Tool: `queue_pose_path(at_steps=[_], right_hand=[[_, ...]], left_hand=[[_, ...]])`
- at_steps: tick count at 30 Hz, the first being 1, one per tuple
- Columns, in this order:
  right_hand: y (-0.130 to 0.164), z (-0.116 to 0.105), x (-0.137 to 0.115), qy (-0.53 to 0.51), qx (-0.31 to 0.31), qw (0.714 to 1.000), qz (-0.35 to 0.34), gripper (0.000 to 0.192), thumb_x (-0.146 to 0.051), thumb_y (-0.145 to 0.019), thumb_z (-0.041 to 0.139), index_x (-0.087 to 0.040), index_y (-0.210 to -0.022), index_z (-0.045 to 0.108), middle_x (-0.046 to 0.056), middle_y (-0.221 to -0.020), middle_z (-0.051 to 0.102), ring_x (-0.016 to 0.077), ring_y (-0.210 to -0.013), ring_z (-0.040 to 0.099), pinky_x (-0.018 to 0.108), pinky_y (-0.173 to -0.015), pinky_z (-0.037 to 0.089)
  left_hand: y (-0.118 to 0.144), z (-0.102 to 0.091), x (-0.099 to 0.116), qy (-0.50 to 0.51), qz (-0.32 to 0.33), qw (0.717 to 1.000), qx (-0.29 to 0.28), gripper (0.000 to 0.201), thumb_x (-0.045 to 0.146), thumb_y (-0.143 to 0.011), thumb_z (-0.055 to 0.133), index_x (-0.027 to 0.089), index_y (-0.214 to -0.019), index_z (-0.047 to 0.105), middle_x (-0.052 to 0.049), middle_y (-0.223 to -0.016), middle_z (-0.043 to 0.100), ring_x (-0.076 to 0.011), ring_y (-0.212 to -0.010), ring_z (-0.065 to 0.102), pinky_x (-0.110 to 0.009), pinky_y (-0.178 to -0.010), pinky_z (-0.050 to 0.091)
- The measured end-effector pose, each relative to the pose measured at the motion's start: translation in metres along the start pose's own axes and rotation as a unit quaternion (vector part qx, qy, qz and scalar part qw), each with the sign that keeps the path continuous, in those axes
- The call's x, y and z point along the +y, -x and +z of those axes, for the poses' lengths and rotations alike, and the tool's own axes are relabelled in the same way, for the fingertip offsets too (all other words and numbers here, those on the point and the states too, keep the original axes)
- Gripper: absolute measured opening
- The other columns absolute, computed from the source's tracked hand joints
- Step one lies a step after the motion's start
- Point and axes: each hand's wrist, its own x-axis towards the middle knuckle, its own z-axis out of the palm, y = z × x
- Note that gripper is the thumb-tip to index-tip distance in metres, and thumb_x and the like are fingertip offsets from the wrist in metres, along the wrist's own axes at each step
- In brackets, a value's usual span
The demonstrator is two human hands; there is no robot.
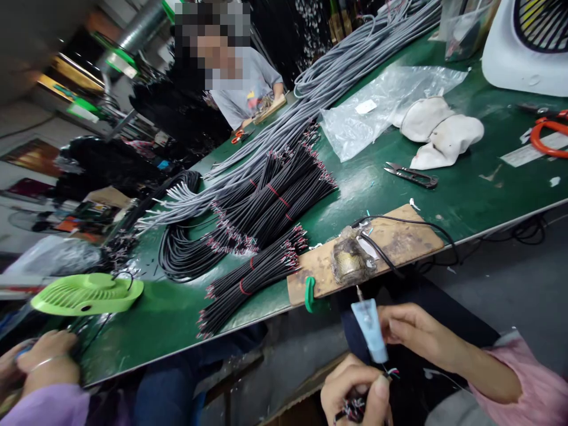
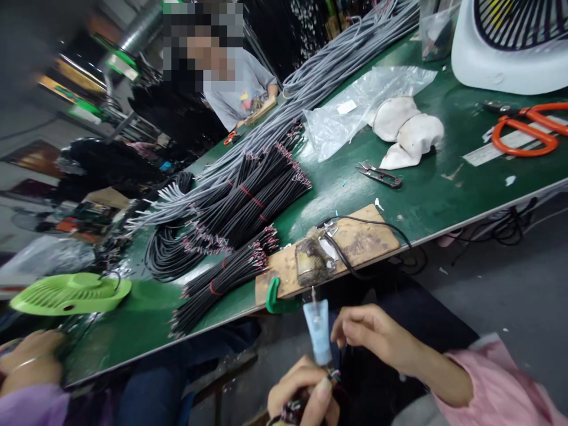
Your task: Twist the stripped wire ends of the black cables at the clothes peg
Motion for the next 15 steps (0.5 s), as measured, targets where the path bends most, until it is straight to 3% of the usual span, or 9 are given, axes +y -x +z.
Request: queue_pose_path(at_steps=[2,4,7,10,12,15], right_hand=[[0.009,0.003,-0.004,0.054,-0.03,0.998,-0.02,0.037,-0.049,-0.086,0.066,-0.012,-0.088,0.072,0.005,-0.08,0.063,0.0151,-0.071,0.053,0.029,-0.067,0.039],[0.015,0.005,-0.007,0.099,-0.05,0.993,-0.048,0.037,-0.05,-0.081,0.071,-0.013,-0.086,0.073,0.005,-0.079,0.063,0.0161,-0.072,0.054,0.029,-0.065,0.04],[0.018,0.005,-0.009,0.134,-0.043,0.989,-0.052,0.04,-0.052,-0.082,0.068,-0.013,-0.074,0.072,0.005,-0.072,0.062,0.0164,-0.069,0.056,0.029,-0.063,0.042],[0.012,0.003,-0.012,0.182,-0.015,0.983,-0.018,0.04,-0.048,-0.087,0.063,-0.013,-0.069,0.07,0.005,-0.073,0.061,0.0165,-0.069,0.057,0.029,-0.064,0.043],[0.007,0.007,-0.015,0.255,-0.023,0.967,-0.008,0.027,-0.04,-0.084,0.069,-0.014,-0.076,0.072,0.005,-0.079,0.064,0.0182,-0.076,0.058,0.03,-0.07,0.044],[0.001,0.016,-0.021,0.345,-0.049,0.937,-0.021,0.012,-0.027,-0.078,0.074,-0.016,-0.076,0.073,0.004,-0.08,0.066,0.0199,-0.08,0.059,0.031,-0.074,0.044]], left_hand=[[0.006,-0.001,-0.003,0.013,-0.038,0.999,-0.007,0.03,0.045,-0.071,0.077,0.02,-0.055,0.074,0.0,-0.046,0.056,-0.0115,-0.04,0.044,-0.024,-0.04,0.028],[0.014,-0.002,-0.007,0.049,-0.122,0.991,-0.009,0.031,0.046,-0.071,0.078,0.019,-0.057,0.073,-0.001,-0.052,0.059,-0.0097,-0.038,0.044,-0.022,-0.037,0.029],[0.027,0.0,-0.013,0.125,-0.278,0.953,-0.001,0.036,0.05,-0.069,0.08,0.017,-0.063,0.066,-0.001,-0.06,0.065,-0.0056,-0.031,0.041,-0.019,-0.029,0.026],[0.035,0.004,-0.02,0.171,-0.374,0.912,-0.009,0.045,0.056,-0.064,0.081,0.018,-0.07,0.058,0.0,-0.053,0.065,-0.0037,-0.026,0.036,-0.016,-0.025,0.02],[0.036,0.006,-0.024,0.168,-0.397,0.902,-0.015,0.049,0.058,-0.06,0.082,0.017,-0.073,0.058,0.002,-0.048,0.061,-0.0048,-0.027,0.038,-0.016,-0.027,0.024],[0.035,0.007,-0.033,0.119,-0.344,0.931,-0.002,0.05,0.055,-0.052,0.087,0.014,-0.071,0.065,0.001,-0.055,0.061,-0.0118,-0.047,0.054,-0.022,-0.045,0.045]])
